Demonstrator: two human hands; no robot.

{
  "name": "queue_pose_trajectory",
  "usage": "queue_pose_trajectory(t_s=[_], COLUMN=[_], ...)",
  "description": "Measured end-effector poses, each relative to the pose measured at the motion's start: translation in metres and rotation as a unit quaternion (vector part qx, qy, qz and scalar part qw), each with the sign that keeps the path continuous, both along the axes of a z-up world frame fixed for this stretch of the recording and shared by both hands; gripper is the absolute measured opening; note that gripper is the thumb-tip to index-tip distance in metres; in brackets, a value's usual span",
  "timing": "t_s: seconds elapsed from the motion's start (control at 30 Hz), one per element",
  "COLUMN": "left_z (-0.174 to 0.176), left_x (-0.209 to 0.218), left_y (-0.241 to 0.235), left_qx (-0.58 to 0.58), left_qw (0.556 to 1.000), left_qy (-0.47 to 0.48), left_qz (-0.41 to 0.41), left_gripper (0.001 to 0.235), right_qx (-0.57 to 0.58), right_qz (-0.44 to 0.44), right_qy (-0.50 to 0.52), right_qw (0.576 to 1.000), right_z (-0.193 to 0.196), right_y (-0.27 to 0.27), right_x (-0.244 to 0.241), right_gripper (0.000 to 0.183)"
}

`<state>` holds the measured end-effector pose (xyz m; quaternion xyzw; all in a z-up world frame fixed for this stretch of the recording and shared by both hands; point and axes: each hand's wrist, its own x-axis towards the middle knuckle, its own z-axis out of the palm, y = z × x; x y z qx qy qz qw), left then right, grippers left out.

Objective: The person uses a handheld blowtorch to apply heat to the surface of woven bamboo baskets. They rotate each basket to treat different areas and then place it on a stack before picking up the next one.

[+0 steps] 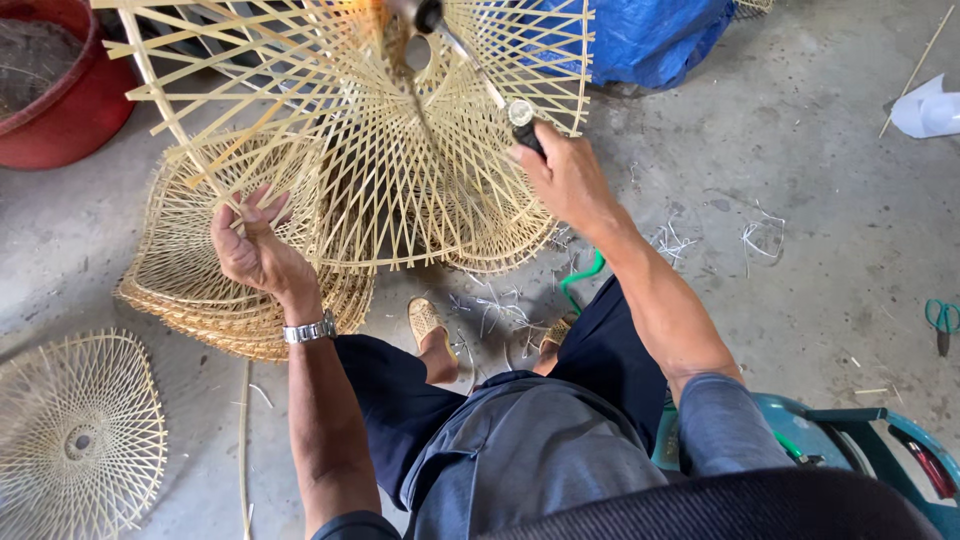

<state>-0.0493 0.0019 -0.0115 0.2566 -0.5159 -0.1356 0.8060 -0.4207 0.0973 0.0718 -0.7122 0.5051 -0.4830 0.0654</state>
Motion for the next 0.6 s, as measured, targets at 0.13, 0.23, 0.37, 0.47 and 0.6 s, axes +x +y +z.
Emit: queue_pose_trajectory(t_s=[0.13,0.23,0.37,0.47,0.6], left_z=[0.007,0.006,0.007,0.007,0.003], left_x=[0.000,-0.001,-0.004,-0.008,-0.017], left_y=[0.003,0.004,0.005,0.004,0.005], left_qx=[-0.006,-0.011,-0.026,0.004,-0.002], left_qw=[1.000,1.000,0.999,1.000,1.000], left_qy=[-0.010,-0.015,-0.023,-0.004,-0.023], left_qz=[-0.005,-0.004,-0.008,-0.002,0.012], left_gripper=[0.020,0.019,0.019,0.017,0.017], right_qx=[0.133,0.116,0.127,0.134,0.130], right_qz=[-0.001,-0.061,-0.067,0.030,0.009], right_qy=[0.033,-0.030,-0.066,-0.098,-0.080], right_qw=[0.991,0.991,0.987,0.986,0.988], right_z=[0.003,0.002,0.006,0.009,0.013], right_y=[-0.002,-0.006,-0.014,-0.011,-0.004], right_x=[-0.009,-0.016,-0.022,-0.019,-0.005], right_gripper=[0.031,0.028,0.029,0.024,0.028])
